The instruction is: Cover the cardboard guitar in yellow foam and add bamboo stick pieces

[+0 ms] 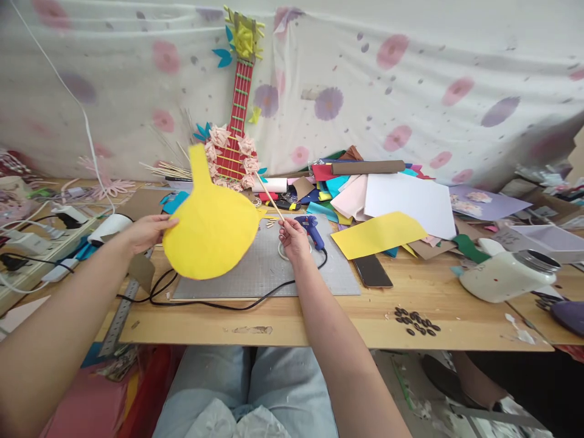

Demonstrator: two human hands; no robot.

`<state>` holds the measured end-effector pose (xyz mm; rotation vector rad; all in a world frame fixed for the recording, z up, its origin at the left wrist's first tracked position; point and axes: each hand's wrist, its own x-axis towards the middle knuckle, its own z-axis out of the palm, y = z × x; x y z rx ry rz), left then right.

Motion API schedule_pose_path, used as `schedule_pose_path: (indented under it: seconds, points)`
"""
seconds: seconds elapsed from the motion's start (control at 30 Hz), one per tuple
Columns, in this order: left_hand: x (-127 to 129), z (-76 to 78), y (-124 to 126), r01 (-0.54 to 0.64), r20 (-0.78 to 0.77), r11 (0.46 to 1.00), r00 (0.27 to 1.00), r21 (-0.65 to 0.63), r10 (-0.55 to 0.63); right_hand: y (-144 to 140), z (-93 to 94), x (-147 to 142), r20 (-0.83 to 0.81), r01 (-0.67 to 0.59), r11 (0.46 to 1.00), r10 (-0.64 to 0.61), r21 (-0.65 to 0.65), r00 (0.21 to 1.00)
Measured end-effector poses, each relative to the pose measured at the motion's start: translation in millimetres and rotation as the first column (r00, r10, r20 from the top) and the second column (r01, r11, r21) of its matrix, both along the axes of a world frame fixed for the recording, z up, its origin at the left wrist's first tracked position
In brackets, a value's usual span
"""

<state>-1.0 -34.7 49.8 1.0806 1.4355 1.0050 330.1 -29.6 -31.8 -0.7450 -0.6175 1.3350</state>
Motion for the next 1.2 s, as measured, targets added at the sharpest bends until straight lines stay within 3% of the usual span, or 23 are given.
schedule_pose_path:
  seconds: [0.13,0.27,0.33,0.47,0.57,0.63,0.7,0.73,0.8,0.83,0.9,0.97,1.07,1.2]
  points:
    - [24,-21.8,0,0.045,-0.096,0.994,0.994,-0.103,-0.055,-3,-2.3,4,0.275,0.005,0.999,-0.019,0.049,0.961]
    - [36,-44.6,3,0.02,-0.087,0.999,0.996,-0.038,-0.024,-6,-6.0,-2,0.546,-0.056,0.982,-0.054,0.182,0.836]
    - [39,-52.4,5,0.019,-0.087,0.999,0.996,0.037,-0.015,-6,-7.4,-9,0.677,-0.072,0.966,-0.119,0.248,0.726]
    - [43,-65.0,5,-0.026,-0.115,0.988,0.992,0.154,0.044,-7,-8.8,-24,0.86,-0.046,0.942,-0.283,0.333,0.425]
    - [44,-72.6,5,-0.122,-0.15,0.965,0.976,0.234,0.16,-8,-10.7,-30,0.891,-0.031,0.94,-0.31,0.338,0.332]
    - [42,-72.4,4,-0.177,-0.239,0.94,0.938,0.291,0.25,-8,-12.8,-31,0.898,-0.028,0.942,-0.308,0.334,0.314]
    - [41,-65.3,0,-0.195,-0.401,0.887,0.837,0.418,0.373,-7,-14.7,-30,0.902,-0.032,0.945,-0.3,0.326,0.311]
    - [42,-59.4,-3,-0.166,-0.485,0.851,0.761,0.498,0.432,-7,-15.4,-30,0.903,-0.035,0.946,-0.296,0.322,0.313]
    - [46,-45.2,-9,0.008,-0.627,0.781,0.602,0.624,0.494,-6,-16.3,-30,0.903,-0.038,0.947,-0.29,0.318,0.317]
    - [51,-38.2,-12,0.123,-0.688,0.782,0.571,0.611,0.448,-6,-16.4,-30,0.903,-0.038,0.948,-0.289,0.317,0.318]
    - [63,-27.8,-15,0.397,-0.824,0.799,0.53,0.451,0.201,-6,-16.2,-31,0.905,-0.035,0.948,-0.289,0.315,0.313]
    - [76,-23.9,-16,0.575,-0.899,0.761,0.437,0.3,0.025,-6,-16.0,-32,0.906,-0.036,0.947,-0.294,0.319,0.303]
    - [91,-26.3,-14,0.591,-0.919,0.775,0.393,0.225,-0.033,-6,-16.7,-30,0.898,-0.045,0.945,-0.292,0.324,0.328]
    - [98,-27.8,-12,0.496,-0.902,0.844,0.429,0.201,-0.037,-6,-19.9,-26,0.834,-0.047,0.955,-0.232,0.294,0.5]
